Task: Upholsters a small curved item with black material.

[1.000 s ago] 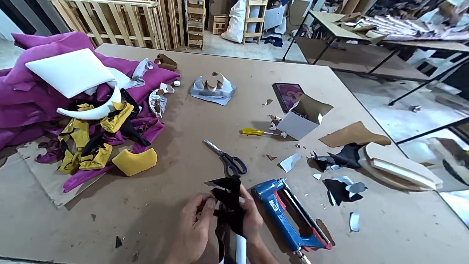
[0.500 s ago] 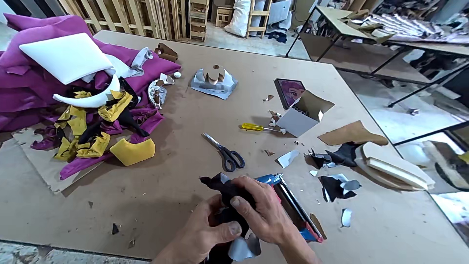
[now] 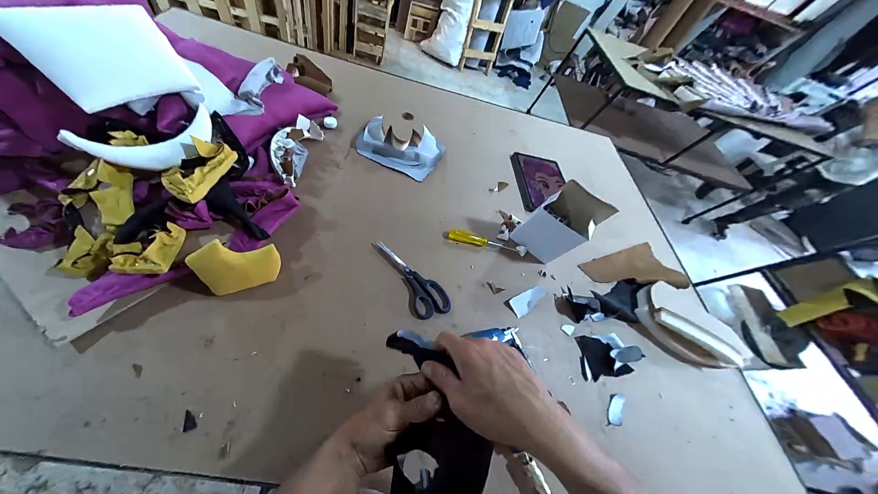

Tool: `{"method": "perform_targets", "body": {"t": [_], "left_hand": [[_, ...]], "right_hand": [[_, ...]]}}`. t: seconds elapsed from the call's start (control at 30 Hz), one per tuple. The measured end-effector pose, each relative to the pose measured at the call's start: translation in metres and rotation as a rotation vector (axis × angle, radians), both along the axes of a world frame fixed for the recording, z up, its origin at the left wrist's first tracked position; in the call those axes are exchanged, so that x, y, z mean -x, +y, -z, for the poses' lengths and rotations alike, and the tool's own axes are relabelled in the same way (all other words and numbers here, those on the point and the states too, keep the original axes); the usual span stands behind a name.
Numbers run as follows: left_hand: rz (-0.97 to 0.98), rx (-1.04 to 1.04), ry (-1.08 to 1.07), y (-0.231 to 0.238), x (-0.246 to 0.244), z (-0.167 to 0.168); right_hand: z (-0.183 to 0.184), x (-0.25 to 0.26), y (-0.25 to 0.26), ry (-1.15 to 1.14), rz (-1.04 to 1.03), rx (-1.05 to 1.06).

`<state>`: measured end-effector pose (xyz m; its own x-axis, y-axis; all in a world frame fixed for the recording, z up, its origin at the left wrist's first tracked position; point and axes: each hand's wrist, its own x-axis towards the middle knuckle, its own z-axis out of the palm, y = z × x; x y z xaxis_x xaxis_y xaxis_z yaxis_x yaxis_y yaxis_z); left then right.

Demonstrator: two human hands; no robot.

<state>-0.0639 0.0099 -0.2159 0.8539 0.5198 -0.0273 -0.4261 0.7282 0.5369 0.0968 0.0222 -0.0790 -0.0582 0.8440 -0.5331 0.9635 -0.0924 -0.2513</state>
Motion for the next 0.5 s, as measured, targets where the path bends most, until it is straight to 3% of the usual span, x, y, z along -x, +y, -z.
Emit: {"method": "perform_targets", "body": {"t": [0.13,0.3,0.5], "left_hand": [[-0.174,-0.253,0.171,0.006,-0.001,-0.028],[-0.432,-0.531,0.227,-0.005,0.009,-0.031],[-0.568,-0.572,0.341,-0.015,0.012,-0.021]], "right_hand": [[0.016,-0.017,-0.002,0.29,0.045,-0.215],[0.039,-0.007,-0.018,0.689,0.187,-0.399],[0.065,0.011,-0.029,1.106,0.341,-0.587]]}}
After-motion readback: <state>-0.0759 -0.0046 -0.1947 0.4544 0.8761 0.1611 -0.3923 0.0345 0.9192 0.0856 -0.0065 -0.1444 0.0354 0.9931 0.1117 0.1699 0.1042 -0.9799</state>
